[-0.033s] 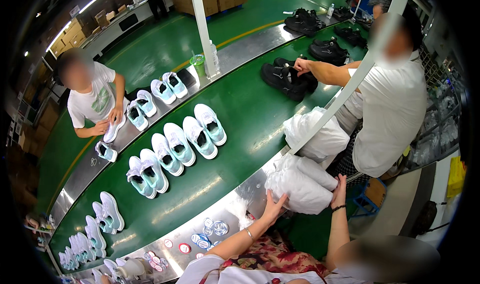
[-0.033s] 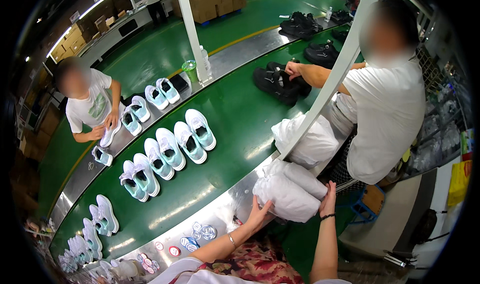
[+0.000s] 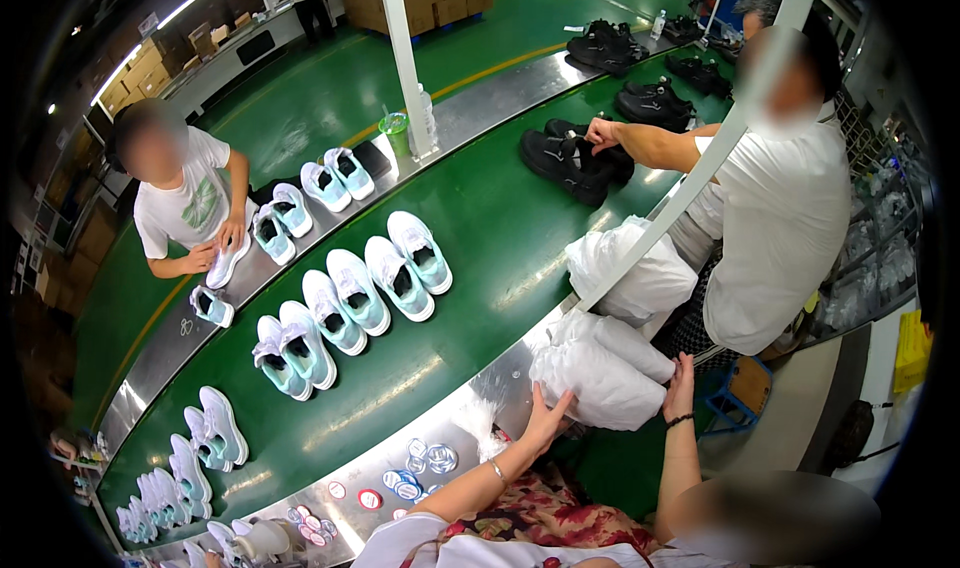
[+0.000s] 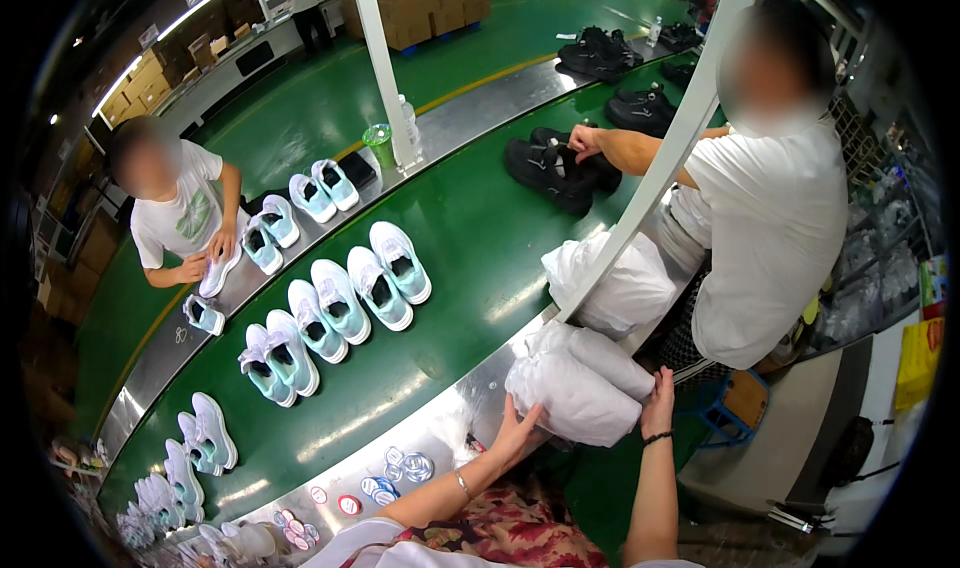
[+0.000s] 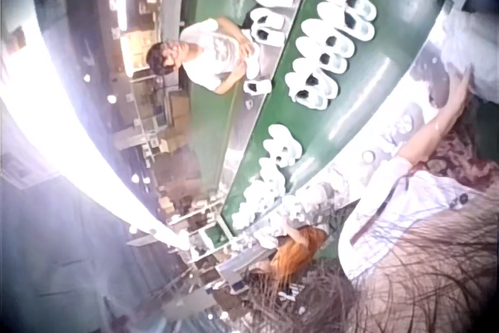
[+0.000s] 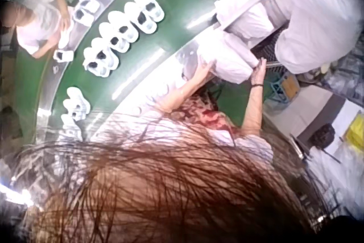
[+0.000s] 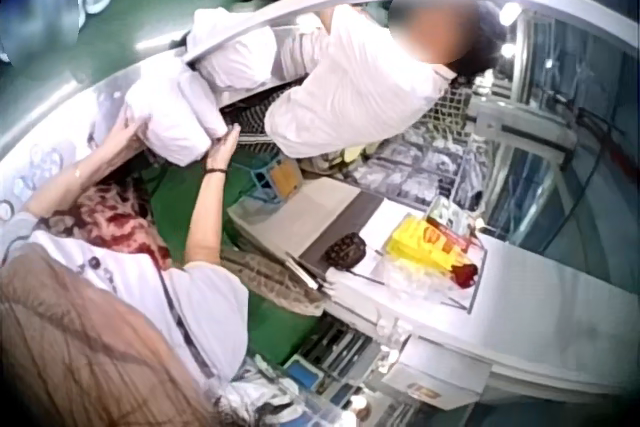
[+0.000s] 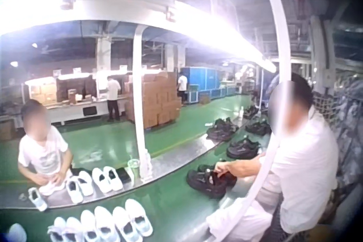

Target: The person picks up red and blue circular stickers by hand and applies them to the tongue of white sneakers as they pass on a conveyor belt.

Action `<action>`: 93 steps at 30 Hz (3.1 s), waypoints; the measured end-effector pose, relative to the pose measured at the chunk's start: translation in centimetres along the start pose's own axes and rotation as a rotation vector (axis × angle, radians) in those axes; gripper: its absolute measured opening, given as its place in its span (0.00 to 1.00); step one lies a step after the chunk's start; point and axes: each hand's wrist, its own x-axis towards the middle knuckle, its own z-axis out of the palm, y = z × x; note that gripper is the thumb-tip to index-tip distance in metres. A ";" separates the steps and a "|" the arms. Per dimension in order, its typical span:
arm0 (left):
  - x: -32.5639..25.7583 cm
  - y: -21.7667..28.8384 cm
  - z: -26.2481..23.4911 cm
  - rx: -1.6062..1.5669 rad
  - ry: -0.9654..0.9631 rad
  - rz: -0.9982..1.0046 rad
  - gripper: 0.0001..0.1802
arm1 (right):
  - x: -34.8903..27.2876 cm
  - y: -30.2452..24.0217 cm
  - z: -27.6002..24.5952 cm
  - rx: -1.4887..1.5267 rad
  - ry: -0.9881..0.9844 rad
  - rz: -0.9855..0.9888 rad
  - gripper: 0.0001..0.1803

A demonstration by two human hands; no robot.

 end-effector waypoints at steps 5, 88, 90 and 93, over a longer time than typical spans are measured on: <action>-1.6 1.5 -1.7 0.032 0.085 0.006 0.53 | -5.0 -3.4 0.2 -0.303 0.003 -0.081 0.37; -1.4 19.5 -29.0 1.617 0.646 0.214 0.37 | -2.7 13.6 48.2 -1.507 -0.640 -1.540 0.15; -2.7 18.6 -29.9 1.564 0.662 0.341 0.37 | -7.5 14.3 47.4 -1.315 -0.953 -1.418 0.15; -4.2 17.8 -30.6 1.458 0.726 0.610 0.30 | -12.2 17.6 45.6 -1.217 -1.157 -1.423 0.17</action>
